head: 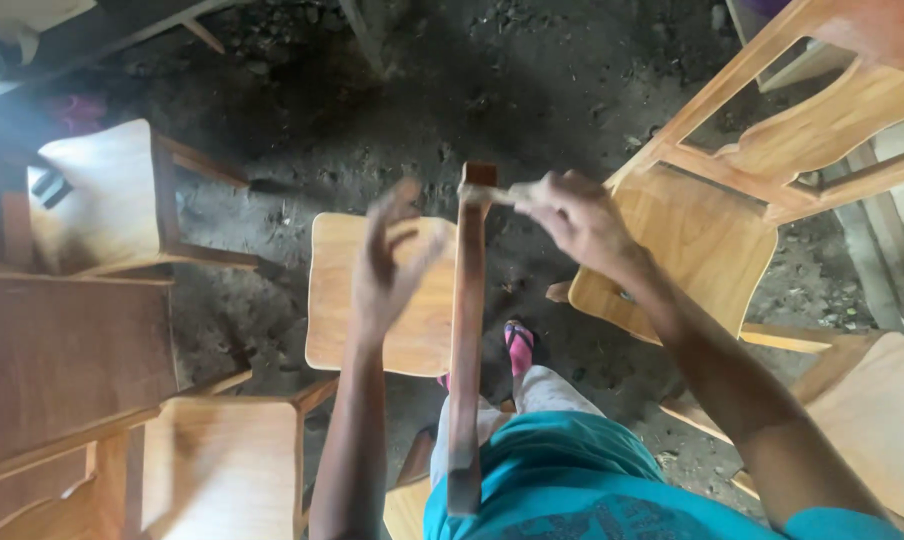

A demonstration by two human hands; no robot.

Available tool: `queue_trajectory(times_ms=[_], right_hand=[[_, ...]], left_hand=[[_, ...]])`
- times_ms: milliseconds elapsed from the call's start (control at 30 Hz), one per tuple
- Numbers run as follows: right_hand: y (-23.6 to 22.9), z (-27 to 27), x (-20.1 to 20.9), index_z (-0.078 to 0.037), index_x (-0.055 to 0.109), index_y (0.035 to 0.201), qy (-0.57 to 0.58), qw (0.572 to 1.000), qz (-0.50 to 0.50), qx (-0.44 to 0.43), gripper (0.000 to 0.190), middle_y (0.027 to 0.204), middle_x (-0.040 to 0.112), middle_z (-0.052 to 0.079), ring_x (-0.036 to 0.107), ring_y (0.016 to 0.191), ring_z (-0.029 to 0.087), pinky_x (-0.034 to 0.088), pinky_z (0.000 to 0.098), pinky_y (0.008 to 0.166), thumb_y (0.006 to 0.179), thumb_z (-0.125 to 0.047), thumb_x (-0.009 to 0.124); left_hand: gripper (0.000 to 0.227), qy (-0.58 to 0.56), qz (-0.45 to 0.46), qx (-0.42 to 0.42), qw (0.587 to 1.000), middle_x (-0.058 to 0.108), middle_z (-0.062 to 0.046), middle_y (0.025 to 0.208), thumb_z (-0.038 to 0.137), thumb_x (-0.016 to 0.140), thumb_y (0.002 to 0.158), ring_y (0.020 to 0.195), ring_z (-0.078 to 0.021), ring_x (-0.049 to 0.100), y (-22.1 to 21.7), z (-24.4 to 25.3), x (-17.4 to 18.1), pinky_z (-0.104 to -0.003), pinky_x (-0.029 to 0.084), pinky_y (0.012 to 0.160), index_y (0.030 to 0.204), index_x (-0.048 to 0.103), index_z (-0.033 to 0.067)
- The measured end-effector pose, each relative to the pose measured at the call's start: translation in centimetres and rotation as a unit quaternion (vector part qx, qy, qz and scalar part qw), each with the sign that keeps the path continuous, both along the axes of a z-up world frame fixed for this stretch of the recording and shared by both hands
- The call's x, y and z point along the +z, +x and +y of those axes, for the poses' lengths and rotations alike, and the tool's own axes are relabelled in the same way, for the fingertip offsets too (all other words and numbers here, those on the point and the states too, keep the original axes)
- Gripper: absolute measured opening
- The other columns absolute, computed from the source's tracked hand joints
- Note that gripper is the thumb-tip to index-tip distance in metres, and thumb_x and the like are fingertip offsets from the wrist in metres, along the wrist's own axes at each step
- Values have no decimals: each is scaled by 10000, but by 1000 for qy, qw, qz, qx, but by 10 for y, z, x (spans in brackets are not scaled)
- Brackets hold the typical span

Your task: The person sands the wooden frame of a chair using a piece of sandpaper. They work on the seat frame, backrest, and legs, frequently adjusting the sandpaper and repositioning the chair to access different surfaces.

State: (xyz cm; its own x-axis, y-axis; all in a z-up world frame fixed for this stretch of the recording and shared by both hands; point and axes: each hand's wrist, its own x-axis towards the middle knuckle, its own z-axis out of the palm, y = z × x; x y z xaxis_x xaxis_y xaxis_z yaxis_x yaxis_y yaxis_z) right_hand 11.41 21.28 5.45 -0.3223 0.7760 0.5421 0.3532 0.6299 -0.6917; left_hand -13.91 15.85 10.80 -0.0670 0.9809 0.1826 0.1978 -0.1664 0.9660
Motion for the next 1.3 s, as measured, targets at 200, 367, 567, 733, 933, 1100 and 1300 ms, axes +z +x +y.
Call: queue_trajectory(times_ms=[200,367,567,733,933,1100,1300], right_hand=[[-7,17,-31,-148,674,807,156,976,-153,-10,172,711,597,-3,647,688,257,546,364,633,825,-51,816],[-10,13,-18,-139,656,829,104,988,-97,64,177,727,577,21,613,640,305,521,397,617,833,-17,783],[-14,22,-16,-218,652,1368,154,969,-179,72,463,814,604,-35,524,682,192,429,346,801,990,46,700],[6,21,-31,-257,602,1394,112,965,-211,111,599,831,554,-53,477,663,132,441,327,812,927,89,744],[-8,22,-14,-256,631,1359,154,961,-213,89,569,786,572,-67,462,617,126,429,334,833,939,119,717],[13,24,-28,-157,697,1205,90,967,-195,139,396,850,571,-14,481,753,216,443,353,676,895,88,714],[20,15,-24,-77,662,1209,31,976,-156,149,369,957,702,52,529,751,173,418,322,768,902,109,745]], left_hand=[[786,-168,-134,-51,975,479,-220,1556,130,807,861,1446,-420,454,32,-44,-2,-559,398,1151,1533,421,-6],[672,-147,-128,7,981,568,-227,1485,-20,783,822,1396,-423,507,47,-51,9,-524,478,1099,1448,538,-6],[902,-260,-13,-33,965,794,-142,1038,-15,651,720,556,-100,656,40,-63,27,-215,590,480,1572,369,75],[869,-327,-28,32,944,771,-91,1284,12,648,657,1058,-134,747,50,-60,49,-234,599,812,1508,517,129],[837,-367,25,89,926,821,-16,1188,99,688,604,1010,-58,741,53,-62,53,-197,590,842,1437,626,154],[800,-365,-18,116,924,839,-61,1142,38,683,613,1053,-72,745,56,-65,52,-201,583,866,1411,651,99],[815,-357,-31,98,928,783,-58,1272,31,661,583,1109,-74,715,54,-61,53,-183,552,913,1397,653,79]])
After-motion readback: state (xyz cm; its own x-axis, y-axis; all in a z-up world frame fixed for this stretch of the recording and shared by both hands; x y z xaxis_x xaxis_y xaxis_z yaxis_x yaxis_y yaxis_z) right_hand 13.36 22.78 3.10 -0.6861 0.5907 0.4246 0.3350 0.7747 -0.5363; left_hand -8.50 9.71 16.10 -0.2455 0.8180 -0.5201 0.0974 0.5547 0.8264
